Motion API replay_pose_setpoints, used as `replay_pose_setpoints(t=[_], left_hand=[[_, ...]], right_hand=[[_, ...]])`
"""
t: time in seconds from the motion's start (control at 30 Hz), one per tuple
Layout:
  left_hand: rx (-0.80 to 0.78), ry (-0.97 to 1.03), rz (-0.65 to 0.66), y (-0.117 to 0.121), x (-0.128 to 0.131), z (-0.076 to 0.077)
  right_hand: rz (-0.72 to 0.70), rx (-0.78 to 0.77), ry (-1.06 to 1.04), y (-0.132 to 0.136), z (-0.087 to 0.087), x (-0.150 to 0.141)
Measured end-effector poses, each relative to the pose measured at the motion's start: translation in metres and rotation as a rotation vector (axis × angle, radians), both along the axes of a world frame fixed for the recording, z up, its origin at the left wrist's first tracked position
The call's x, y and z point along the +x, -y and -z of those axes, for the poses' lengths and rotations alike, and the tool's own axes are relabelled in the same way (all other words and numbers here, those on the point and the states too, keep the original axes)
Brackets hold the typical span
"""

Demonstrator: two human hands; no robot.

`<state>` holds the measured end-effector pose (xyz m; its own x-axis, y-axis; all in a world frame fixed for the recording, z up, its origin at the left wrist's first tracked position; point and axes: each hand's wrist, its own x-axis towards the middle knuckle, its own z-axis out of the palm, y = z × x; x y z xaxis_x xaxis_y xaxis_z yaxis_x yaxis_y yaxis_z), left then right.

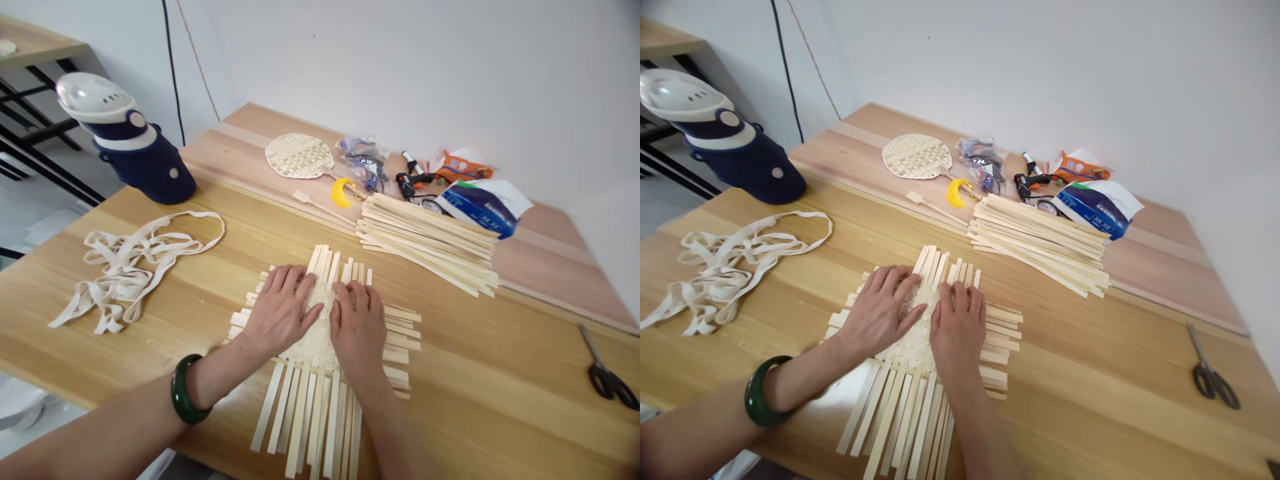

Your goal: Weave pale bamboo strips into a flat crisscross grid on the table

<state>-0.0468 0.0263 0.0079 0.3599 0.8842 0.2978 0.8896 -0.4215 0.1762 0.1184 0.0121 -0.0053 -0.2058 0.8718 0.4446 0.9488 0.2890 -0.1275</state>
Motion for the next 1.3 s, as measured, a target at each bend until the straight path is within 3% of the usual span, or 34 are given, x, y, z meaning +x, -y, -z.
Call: replay_pose_setpoints(t=[0.17, 0.83, 1.1, 1.3], left_hand=[[-0.051, 0.000, -0.016, -0.004, 0.004, -0.005], [-0.063, 0.001, -0.030, -0.010, 0.010, -0.005], [-0.013, 0.177, -0.027, -0.008, 0.006, -0.002], [-0.094, 0.424, -0.094, -0.010, -0.003, 0.000]], right_hand=[[0.052, -0.022, 0.026, 0.000, -0.001, -0.007], [0.018, -0.057, 0.009, -0.001, -0.002, -0.004], [0.028, -0.067, -0.073, 0.001, -0.002, -0.006], [0.012, -0.072, -0.114, 0.001, -0.003, -0.003]])
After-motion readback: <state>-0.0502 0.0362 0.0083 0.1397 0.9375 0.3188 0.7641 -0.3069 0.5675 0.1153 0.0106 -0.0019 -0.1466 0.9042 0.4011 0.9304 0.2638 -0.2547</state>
